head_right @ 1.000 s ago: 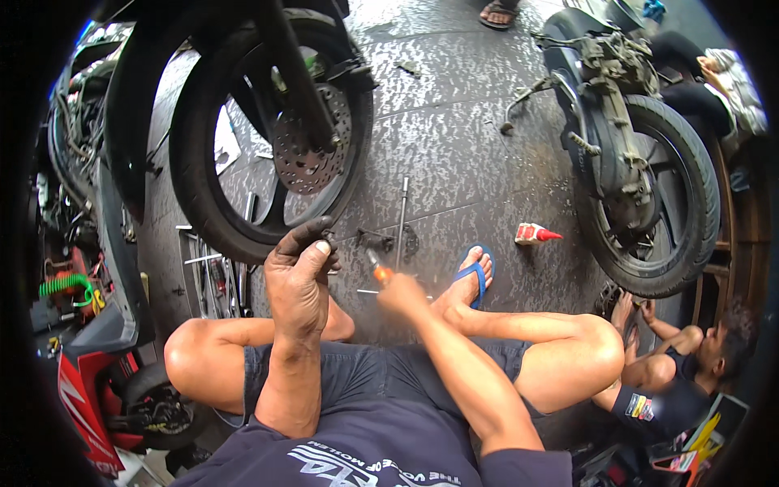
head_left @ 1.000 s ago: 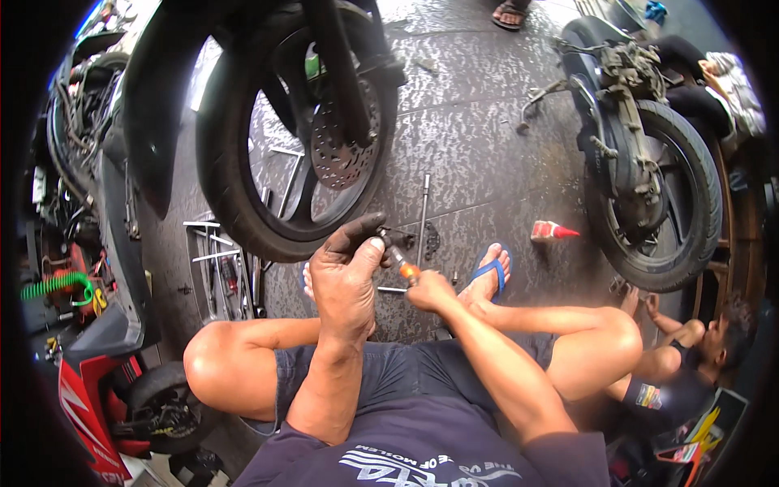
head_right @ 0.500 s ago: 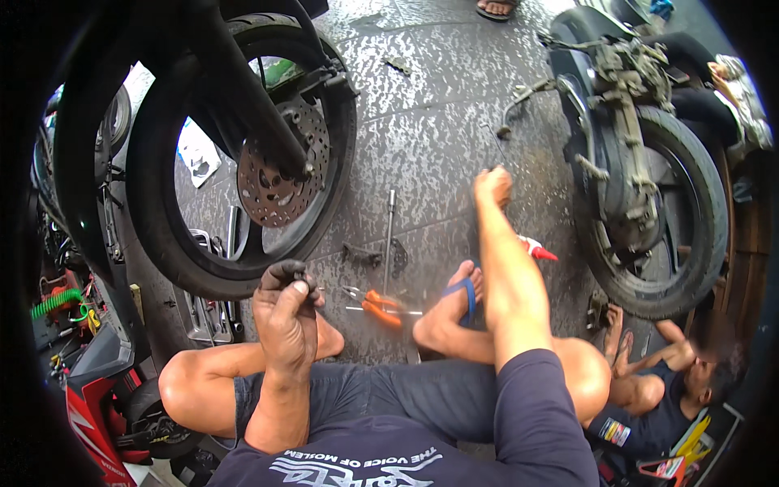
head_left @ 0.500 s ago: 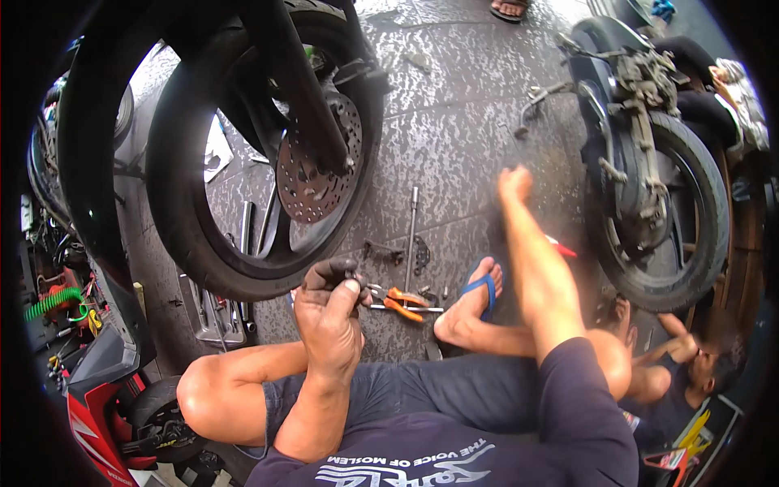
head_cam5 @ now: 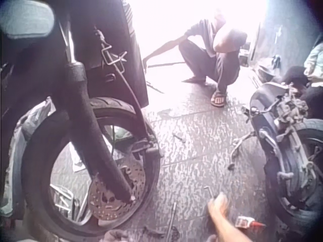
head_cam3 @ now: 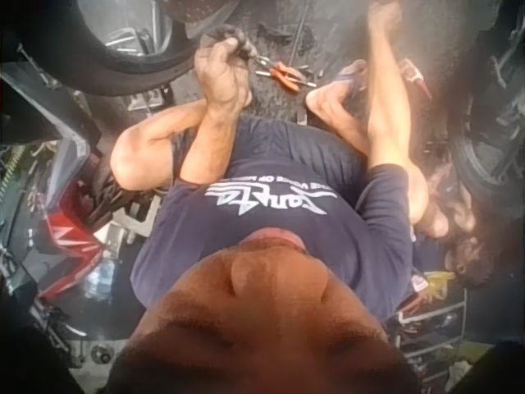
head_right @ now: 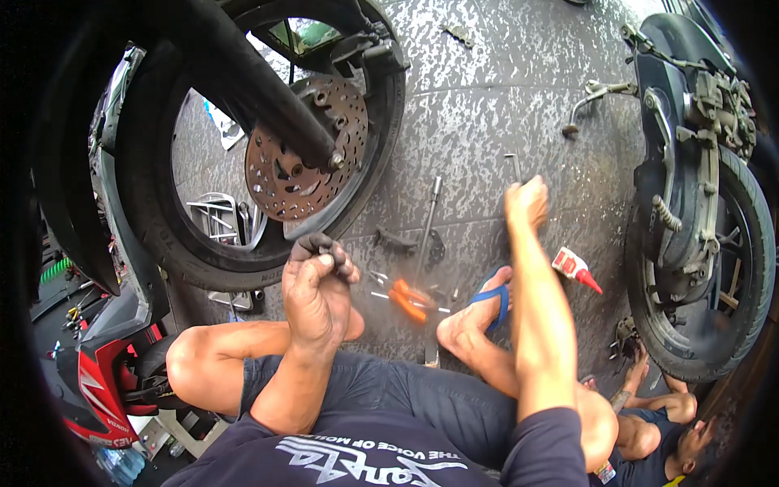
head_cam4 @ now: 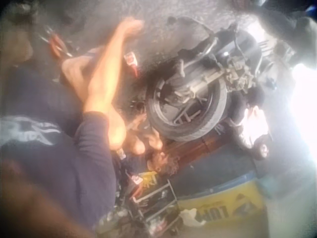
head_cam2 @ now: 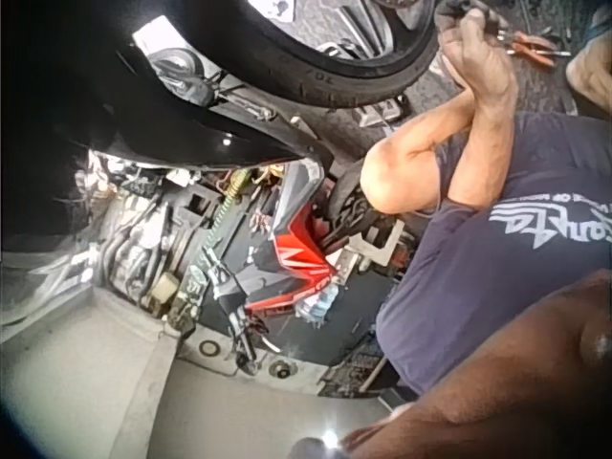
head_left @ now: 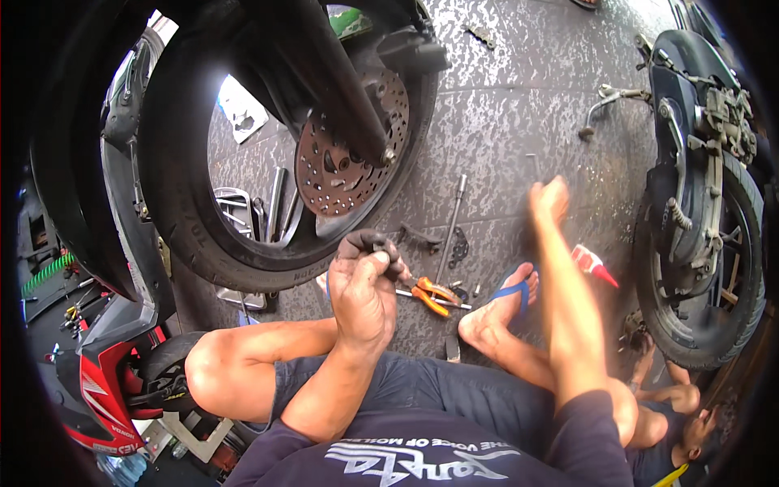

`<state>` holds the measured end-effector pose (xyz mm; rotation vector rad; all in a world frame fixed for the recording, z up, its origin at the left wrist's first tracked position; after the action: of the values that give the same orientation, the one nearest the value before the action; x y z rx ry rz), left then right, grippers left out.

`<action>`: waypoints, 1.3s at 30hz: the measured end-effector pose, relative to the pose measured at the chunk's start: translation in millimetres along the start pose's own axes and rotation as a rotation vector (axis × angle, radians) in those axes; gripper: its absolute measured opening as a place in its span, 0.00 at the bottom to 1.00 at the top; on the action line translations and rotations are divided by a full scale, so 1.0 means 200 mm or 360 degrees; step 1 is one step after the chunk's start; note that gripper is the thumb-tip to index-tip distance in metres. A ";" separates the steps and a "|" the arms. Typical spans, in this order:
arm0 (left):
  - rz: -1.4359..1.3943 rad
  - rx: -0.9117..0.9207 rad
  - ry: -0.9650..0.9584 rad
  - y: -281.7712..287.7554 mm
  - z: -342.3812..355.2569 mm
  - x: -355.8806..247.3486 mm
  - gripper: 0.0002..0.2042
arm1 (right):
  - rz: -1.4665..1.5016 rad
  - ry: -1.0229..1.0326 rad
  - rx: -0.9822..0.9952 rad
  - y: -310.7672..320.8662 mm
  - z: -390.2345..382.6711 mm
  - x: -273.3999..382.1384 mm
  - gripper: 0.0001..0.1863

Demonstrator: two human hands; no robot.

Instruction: The person removes the brake caliper from a motorcycle, uses pliers to handle internal components, and applies a red substance to the assembly before reattaching it to the wheel.

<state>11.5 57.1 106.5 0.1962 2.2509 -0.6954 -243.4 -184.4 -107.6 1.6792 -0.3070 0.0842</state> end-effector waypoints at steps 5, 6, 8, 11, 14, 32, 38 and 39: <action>-0.0025 -0.0056 -0.0025 0.02 -0.01 0.00 0.07 | 0.0640 0.0993 0.0306 -0.02 -0.85 0.41 0.15; -0.0041 -0.0040 -0.0034 0.03 -0.02 -0.01 0.07 | 0.0505 0.1081 0.0445 0.01 -0.96 0.51 0.16; -0.0038 0.0001 -0.0047 0.02 -0.04 -0.05 0.06 | 0.0394 0.1099 0.0364 -0.03 -1.05 0.54 0.13; -0.0041 0.0043 0.0006 0.03 -0.06 -0.03 0.06 | 0.0335 0.0988 0.0435 -0.10 -1.02 0.53 0.10; 0.0113 0.0130 0.0038 0.05 -0.09 -0.01 0.07 | 0.0710 0.0594 0.0696 0.01 -0.87 0.48 0.12; 0.0394 0.0571 0.0227 -0.09 -0.34 -0.03 0.09 | 0.2240 0.0059 0.1285 1.17 -1.13 0.54 0.14; 0.0370 0.0700 0.0416 -0.07 -0.34 -0.04 0.09 | 0.2029 0.0346 0.1179 1.21 -1.15 0.57 0.14; 0.0366 0.0716 0.0441 -0.06 -0.34 -0.03 0.09 | 0.2001 0.0396 0.1169 1.22 -1.15 0.58 0.14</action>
<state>-31.0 84.0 154.3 0.7998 2.2447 -1.0934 -165.0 -0.7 184.8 1.8855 -1.2038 1.4660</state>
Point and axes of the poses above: each hand's wrist, its own z-axis towards the middle knuckle, its own y-axis out of the back of the hand, x = y × z, the point moved 6 cm from there along z, towards the middle knuckle, and after that the axes turned 6 degrees about -x, right-handed, at the moved point
